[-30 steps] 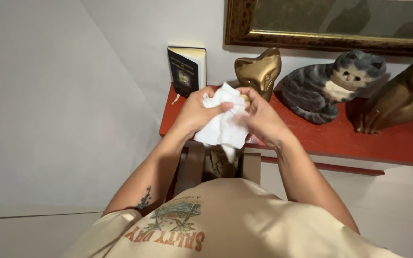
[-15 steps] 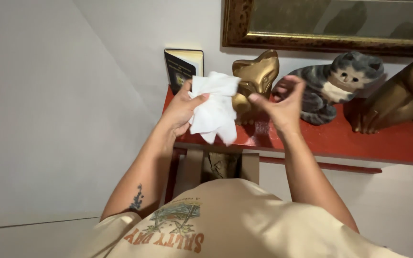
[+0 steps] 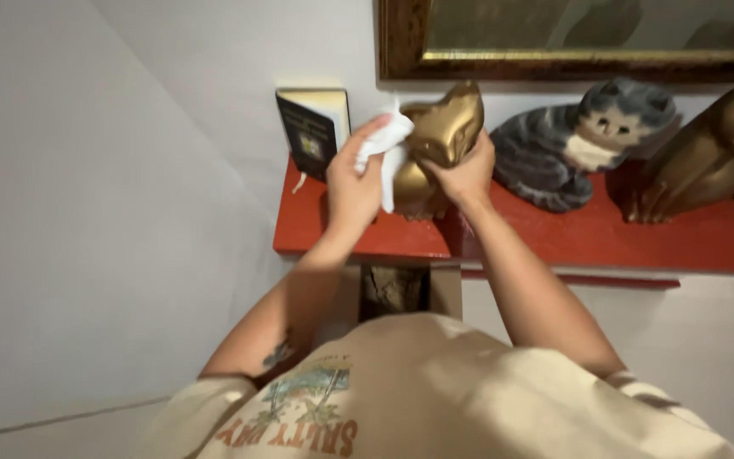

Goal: Dusting various cat-shaped figurines and a framed picture on a shelf with a tissue.

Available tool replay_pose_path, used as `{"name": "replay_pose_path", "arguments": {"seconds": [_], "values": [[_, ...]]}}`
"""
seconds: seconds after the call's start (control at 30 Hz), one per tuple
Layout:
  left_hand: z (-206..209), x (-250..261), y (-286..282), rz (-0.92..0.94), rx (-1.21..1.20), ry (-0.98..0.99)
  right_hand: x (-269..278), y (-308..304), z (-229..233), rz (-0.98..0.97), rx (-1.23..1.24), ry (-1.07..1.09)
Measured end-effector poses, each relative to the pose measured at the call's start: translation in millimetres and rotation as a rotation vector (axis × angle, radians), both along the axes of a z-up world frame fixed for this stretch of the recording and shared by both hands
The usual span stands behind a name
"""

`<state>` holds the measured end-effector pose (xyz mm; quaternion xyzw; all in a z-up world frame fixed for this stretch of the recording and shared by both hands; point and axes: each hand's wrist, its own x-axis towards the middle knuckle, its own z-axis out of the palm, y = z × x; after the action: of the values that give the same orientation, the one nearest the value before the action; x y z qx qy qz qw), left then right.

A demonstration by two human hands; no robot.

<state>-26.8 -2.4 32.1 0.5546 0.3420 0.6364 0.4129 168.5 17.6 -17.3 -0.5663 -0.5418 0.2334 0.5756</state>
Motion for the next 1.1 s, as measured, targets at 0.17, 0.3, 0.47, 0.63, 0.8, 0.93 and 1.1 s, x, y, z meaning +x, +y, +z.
{"name": "replay_pose_path", "arguments": {"seconds": [0.17, 0.3, 0.47, 0.63, 0.8, 0.93, 1.1], "values": [[-4, -12, -4, 0.114, -0.113, 0.229, 59, -5, -17, -0.16, -0.107, -0.055], [-48, -12, -17, 0.161, 0.134, 0.37, 130, -55, 1, -0.155, 0.044, -0.259], [-131, 10, -16, -0.106, 0.011, 1.038, 156, -113, 15, -0.002, 0.219, -0.239], [-140, 45, 28, -0.104, -0.01, 1.362, 149, -148, 37, 0.025, 0.167, -0.272], [-144, 97, 54, -0.061, -0.075, 1.316, 175, -165, 18, 0.06, 0.225, -0.212], [-172, 126, 26, -0.119, 0.401, 1.66, 184, -173, 18, 0.108, 0.24, -0.154], [-217, 150, -58, -0.121, 0.838, 1.148, 190, -168, 10, 0.103, 0.26, -0.19]]}}
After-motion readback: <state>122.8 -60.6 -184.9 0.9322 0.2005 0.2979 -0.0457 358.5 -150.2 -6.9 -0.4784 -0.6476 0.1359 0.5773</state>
